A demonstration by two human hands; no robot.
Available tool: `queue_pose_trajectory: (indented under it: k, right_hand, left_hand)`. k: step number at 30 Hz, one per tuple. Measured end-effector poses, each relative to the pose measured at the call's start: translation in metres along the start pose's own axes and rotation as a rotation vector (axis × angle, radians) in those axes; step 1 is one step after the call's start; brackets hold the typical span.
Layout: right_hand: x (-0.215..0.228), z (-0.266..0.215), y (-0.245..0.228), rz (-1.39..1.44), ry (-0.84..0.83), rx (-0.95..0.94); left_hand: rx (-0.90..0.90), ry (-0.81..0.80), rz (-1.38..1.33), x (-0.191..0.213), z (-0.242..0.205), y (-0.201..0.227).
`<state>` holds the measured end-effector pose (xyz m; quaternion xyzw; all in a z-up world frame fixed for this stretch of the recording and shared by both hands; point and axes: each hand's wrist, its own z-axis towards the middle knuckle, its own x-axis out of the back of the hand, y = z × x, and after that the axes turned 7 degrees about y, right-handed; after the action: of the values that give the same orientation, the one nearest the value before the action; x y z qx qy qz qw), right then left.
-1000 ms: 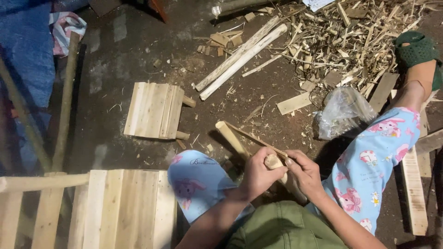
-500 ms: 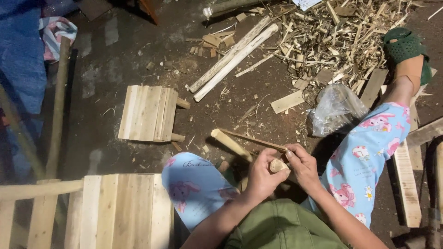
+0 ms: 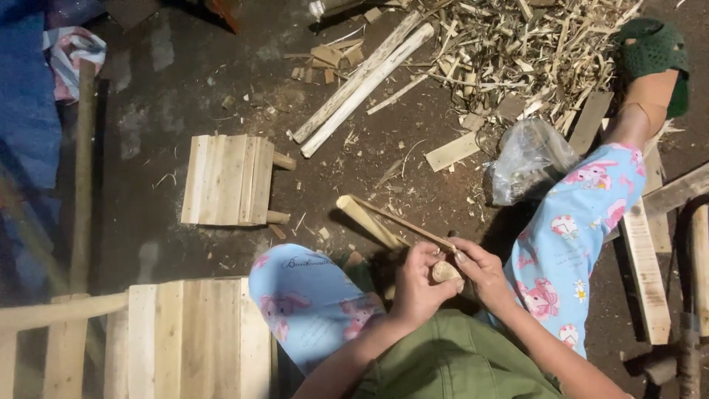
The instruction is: The person assembles a small wooden frame by hand, using a hammer to drive nails into the joints. They repeatedly position the frame, insert nails, and hammer them in, occasionally adjusting the pieces to align the corners.
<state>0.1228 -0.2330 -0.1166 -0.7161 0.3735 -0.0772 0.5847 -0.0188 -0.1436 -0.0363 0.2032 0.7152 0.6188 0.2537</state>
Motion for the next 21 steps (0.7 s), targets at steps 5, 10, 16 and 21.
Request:
queue_pose_trajectory:
  k: [5,10,16,21]
  right_hand:
    - [-0.003,0.000,-0.012,-0.184,0.095,0.090]
    - [0.001,0.005,-0.016,0.119,0.082,0.036]
    - [-0.001,0.002,-0.024,0.416,0.119,-0.197]
    - [-0.005,0.008,-0.009,0.460,0.143,-0.084]
  left_hand:
    - [-0.056,-0.031,0.050,-0.003,-0.003,-0.006]
    - [-0.025,-0.251,0.379,-0.008,-0.014,-0.013]
    - [-0.067,-0.383,0.466,-0.009,-0.009,-0.008]
    - [-0.632,0.159,0.878,0.007,0.046,-0.012]
